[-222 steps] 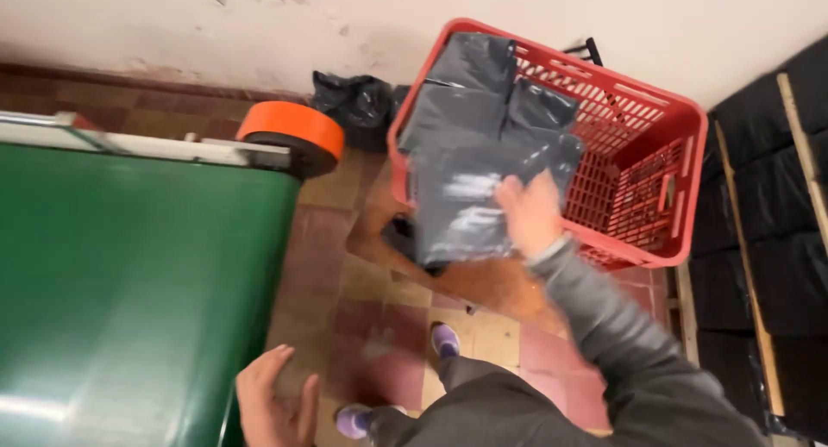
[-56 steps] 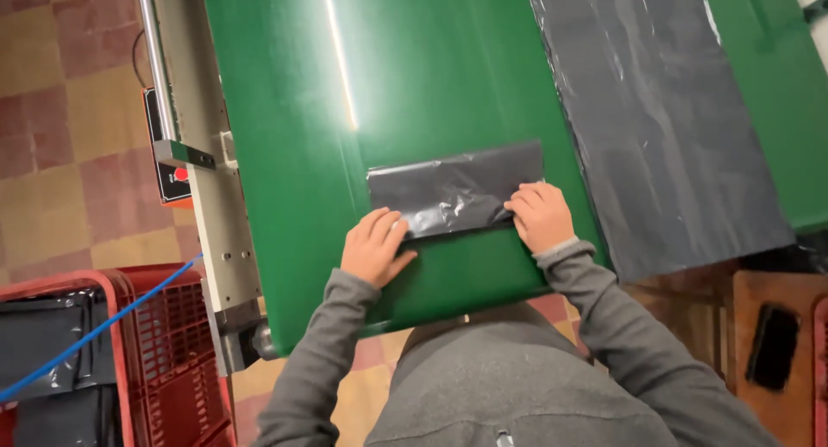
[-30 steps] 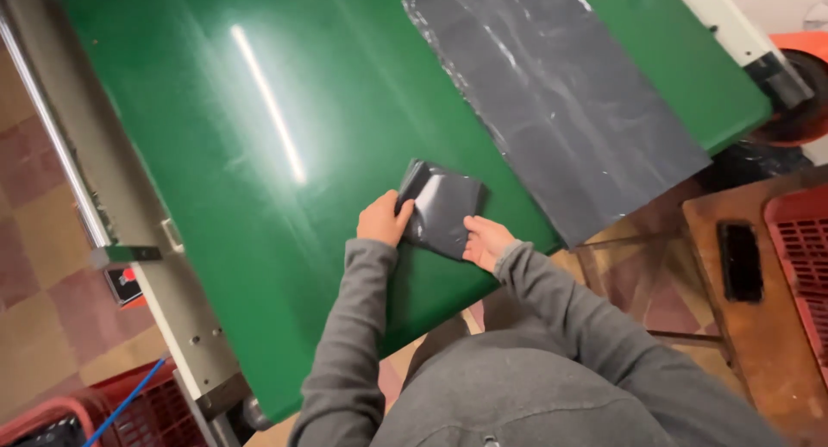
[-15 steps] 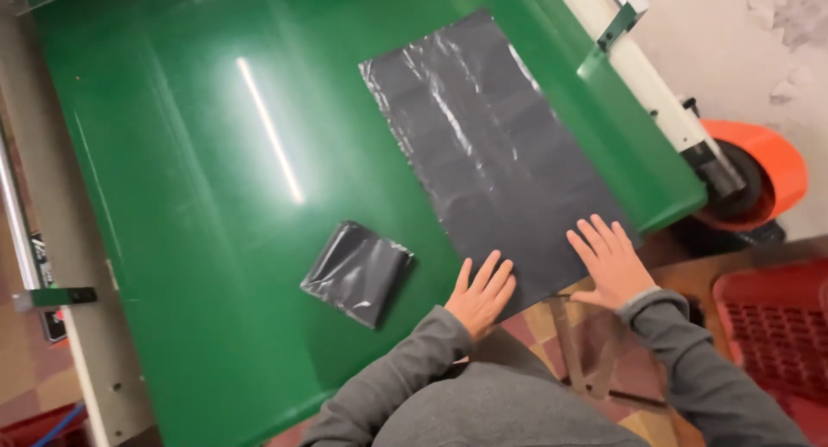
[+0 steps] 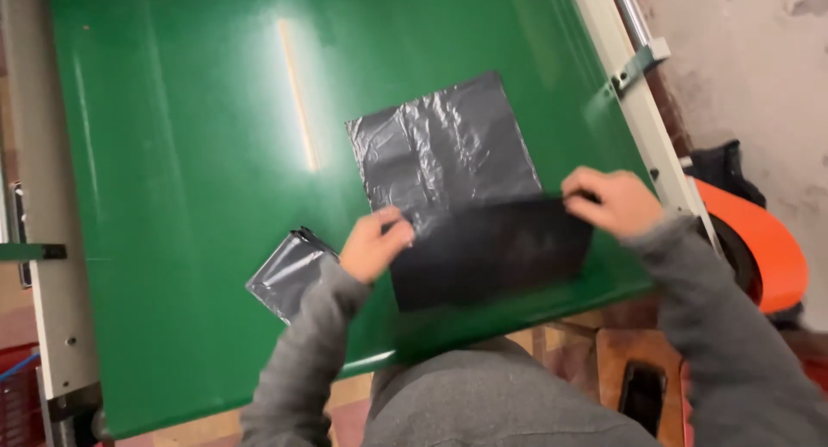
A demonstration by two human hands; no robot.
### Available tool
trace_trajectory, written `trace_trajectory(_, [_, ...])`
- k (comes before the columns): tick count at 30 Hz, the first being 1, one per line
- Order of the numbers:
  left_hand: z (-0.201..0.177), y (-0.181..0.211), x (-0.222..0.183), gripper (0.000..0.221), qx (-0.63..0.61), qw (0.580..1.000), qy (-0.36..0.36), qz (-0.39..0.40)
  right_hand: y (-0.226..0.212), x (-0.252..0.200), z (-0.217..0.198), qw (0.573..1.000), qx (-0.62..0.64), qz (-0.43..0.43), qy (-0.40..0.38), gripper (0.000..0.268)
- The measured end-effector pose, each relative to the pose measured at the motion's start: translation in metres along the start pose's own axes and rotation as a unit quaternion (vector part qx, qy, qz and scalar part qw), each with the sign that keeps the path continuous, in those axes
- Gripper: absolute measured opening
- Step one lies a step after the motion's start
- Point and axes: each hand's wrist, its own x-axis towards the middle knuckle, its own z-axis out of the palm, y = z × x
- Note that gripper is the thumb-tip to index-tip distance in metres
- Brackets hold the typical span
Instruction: The recorder takes black plastic bags from a conveyor belt, folds them neatly, and places them into a red collection crate.
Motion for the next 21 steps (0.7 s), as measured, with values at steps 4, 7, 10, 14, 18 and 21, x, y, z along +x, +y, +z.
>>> trace_trajectory(4, [-0.047, -0.095, 0.107, 0.028, -0.187, 0.972, 0.116, -0.089, 0.069, 0.144, 0.026, 0.998, -0.035, -0.016, 0.048, 0.027])
trace_trajectory(7, [-0.064, -0.146, 0.152, 0.038, -0.181, 0.961, 0.173, -0.118, 0.112, 0.223, 0.06, 0.993, -0.083, -0.048, 0.066, 0.026])
trace_trajectory(10, [-0.069, -0.197, 0.168, 0.042, 0.14, 0.948, 0.272, -0.084, 0.12, 0.264, 0.083, 0.988, -0.143, -0.053, 0.024, 0.028])
trace_trajectory(14, [-0.056, -0.146, 0.152, 0.043, 0.292, 0.898, 0.295, -0.146, 0.108, 0.289, 0.09, 0.972, -0.223, -0.034, -0.071, 0.05])
trace_trajectory(18, [-0.013, -0.021, 0.127, 0.049, 0.416, 0.852, 0.314, -0.041, 0.104, 0.304, 0.102, 0.935, -0.3, 0.035, -0.188, 0.044])
trace_trajectory(21, [0.024, -0.033, 0.107, 0.055, 0.196, 0.964, 0.176, 0.01, 0.105, 0.288, 0.114, 0.96, -0.246, 0.013, -0.132, 0.029])
